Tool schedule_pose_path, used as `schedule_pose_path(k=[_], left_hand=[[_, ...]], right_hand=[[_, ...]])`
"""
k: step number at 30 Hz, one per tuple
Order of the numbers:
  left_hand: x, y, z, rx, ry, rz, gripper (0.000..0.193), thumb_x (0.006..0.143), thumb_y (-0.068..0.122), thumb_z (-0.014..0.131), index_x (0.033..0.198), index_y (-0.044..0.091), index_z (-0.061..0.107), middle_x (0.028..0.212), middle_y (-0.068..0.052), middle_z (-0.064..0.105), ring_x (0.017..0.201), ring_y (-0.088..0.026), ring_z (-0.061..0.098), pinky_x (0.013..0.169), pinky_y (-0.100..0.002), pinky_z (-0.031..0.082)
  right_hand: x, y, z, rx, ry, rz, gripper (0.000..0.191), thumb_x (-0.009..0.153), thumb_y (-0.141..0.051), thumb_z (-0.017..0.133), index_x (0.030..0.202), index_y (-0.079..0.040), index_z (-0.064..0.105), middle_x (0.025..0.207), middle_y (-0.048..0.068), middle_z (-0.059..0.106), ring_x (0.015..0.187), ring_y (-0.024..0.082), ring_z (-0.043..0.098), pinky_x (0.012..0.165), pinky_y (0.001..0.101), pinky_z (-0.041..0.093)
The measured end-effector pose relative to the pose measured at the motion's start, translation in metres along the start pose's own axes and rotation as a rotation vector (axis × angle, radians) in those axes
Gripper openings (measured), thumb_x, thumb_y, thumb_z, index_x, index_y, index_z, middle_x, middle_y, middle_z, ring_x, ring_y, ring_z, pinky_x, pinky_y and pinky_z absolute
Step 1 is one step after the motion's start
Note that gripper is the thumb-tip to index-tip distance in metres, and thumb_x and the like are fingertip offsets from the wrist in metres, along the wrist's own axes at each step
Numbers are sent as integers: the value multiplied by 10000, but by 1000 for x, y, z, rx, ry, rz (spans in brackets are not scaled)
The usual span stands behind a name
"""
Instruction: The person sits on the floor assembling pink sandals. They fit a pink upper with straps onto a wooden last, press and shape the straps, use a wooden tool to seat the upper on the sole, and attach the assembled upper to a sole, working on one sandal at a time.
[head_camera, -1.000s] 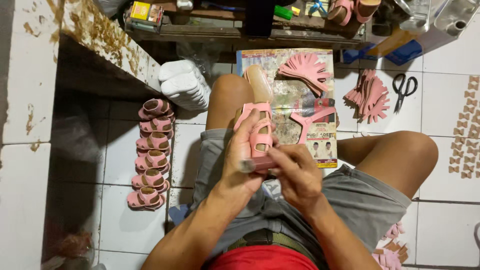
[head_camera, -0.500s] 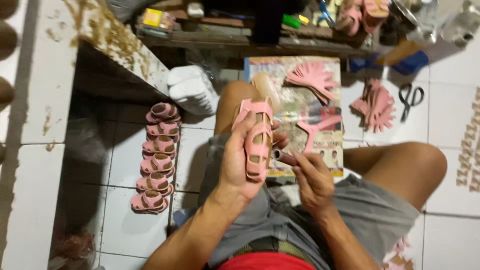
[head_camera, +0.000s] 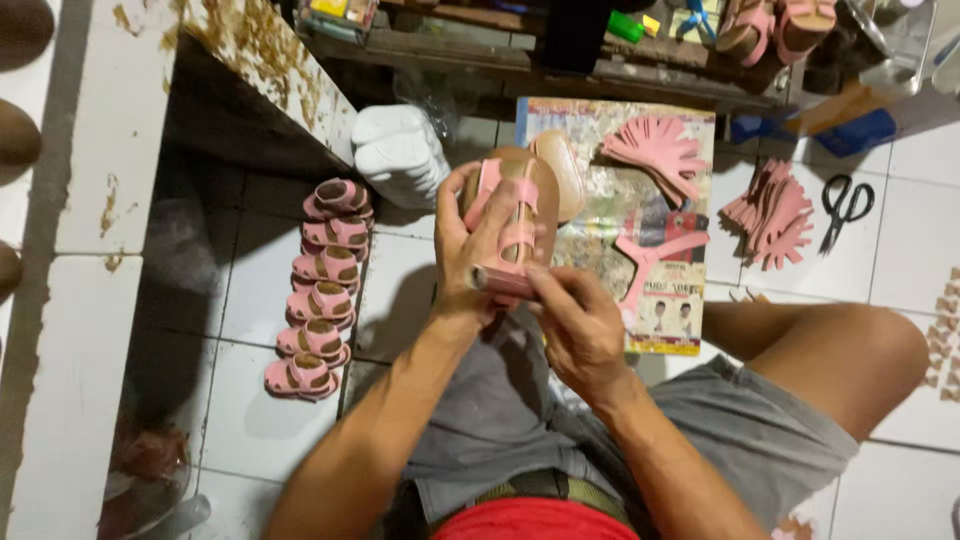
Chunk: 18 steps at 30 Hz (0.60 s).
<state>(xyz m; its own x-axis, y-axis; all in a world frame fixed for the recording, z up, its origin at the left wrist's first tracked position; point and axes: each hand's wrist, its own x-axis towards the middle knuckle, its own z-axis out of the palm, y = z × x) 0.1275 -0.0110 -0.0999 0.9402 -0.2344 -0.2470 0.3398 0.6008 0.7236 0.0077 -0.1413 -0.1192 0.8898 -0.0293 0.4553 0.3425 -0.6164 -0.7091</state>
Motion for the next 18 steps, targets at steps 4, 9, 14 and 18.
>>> schedule_pose_path(k=[4,9,14,18], left_hand=[[4,3,-3,111,92,-57,594,921,302,722,1380,101,403,1123,-169,646,716,-245,730,508,-367,607],[-1,5,4,73,82,-54,619,916,298,727,1402,106,395,1135,-158,651,720,-250,738,520,-376,621],[-1,5,4,63,69,-49,646,916,269,727,1447,126,388,1139,-167,648,727,-245,731,513,-357,595],[-2,7,3,8,6,-25,604,959,233,729,1453,93,409,1149,-191,623,749,-266,716,554,-371,603]], right_hand=[[9,7,-11,-15,2,71,424,948,80,658,1353,-45,637,1098,152,661,962,270,681,790,353,564],[-2,5,-12,-13,39,98,396,952,73,663,1334,-27,635,1094,157,673,928,268,687,782,365,568],[3,8,-6,-34,37,-14,367,956,66,660,1312,-22,637,1072,171,649,941,279,668,790,364,559],[7,4,-15,8,7,215,373,962,72,642,1323,-20,654,1045,144,682,883,262,672,773,354,541]])
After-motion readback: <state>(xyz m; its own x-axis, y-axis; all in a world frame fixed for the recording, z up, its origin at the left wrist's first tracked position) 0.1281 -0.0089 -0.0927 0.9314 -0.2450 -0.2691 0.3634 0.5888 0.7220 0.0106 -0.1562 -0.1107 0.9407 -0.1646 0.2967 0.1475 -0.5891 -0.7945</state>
